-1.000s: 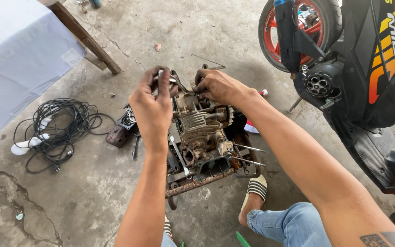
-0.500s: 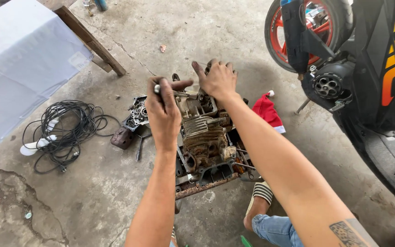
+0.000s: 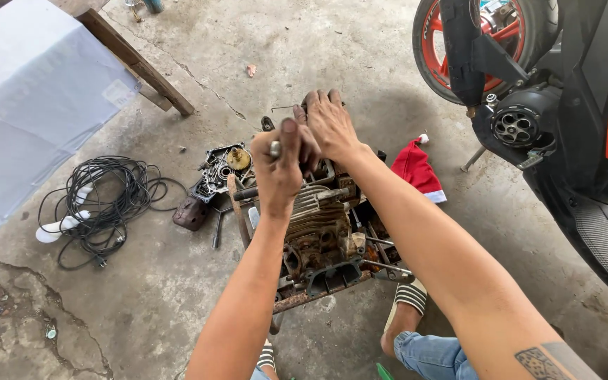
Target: Cleaning and repairing a disassembled motorcycle engine block using a cloth and a wrench
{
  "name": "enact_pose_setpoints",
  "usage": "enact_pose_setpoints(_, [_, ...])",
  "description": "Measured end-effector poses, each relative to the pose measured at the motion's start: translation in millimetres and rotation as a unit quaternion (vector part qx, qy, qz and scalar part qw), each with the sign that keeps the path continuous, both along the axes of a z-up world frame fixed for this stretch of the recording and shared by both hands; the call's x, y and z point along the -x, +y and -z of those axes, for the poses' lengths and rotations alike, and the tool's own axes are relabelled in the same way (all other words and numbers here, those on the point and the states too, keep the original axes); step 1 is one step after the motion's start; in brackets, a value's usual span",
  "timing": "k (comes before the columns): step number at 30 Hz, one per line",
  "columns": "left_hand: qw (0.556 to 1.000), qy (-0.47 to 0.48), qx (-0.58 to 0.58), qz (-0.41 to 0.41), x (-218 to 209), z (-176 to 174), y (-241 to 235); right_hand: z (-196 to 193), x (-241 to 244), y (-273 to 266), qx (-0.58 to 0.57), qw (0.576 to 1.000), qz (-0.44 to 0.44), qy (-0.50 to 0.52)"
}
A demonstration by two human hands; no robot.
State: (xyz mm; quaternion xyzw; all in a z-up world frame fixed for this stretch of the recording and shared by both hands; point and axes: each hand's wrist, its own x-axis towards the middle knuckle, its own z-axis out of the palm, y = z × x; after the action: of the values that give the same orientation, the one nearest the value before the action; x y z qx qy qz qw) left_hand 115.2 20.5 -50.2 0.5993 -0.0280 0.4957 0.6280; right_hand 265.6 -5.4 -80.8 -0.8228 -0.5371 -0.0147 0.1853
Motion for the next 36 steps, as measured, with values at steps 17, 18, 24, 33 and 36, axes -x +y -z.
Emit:
enact_pose_setpoints(17, [0.972, -0.129, 0.179, -0.084, 2, -2, 0, 9, 1, 10, 0.015, 0.998, 0.06, 0.033])
enact_pose_setpoints(18, [0.976, -0.125, 0.153, -0.092, -1, -6, -3, 5, 3, 8, 0.017, 0.998, 0.06, 0.023])
enact_pose_setpoints(24, [0.972, -0.125, 0.16, -0.119, -12, -7, 0, 8, 1, 9, 0.004, 0.997, 0.058, 0.04])
enact_pose_setpoints(33, [0.972, -0.094, 0.136, -0.168, -20, -13, -2, 23, -8, 13, -0.017, 0.997, 0.049, 0.051])
enact_pose_setpoints(36, [0.965, -0.109, 0.18, -0.155, -24, -20, -7, 18, -7, 9, -0.015, 0.997, 0.055, 0.051])
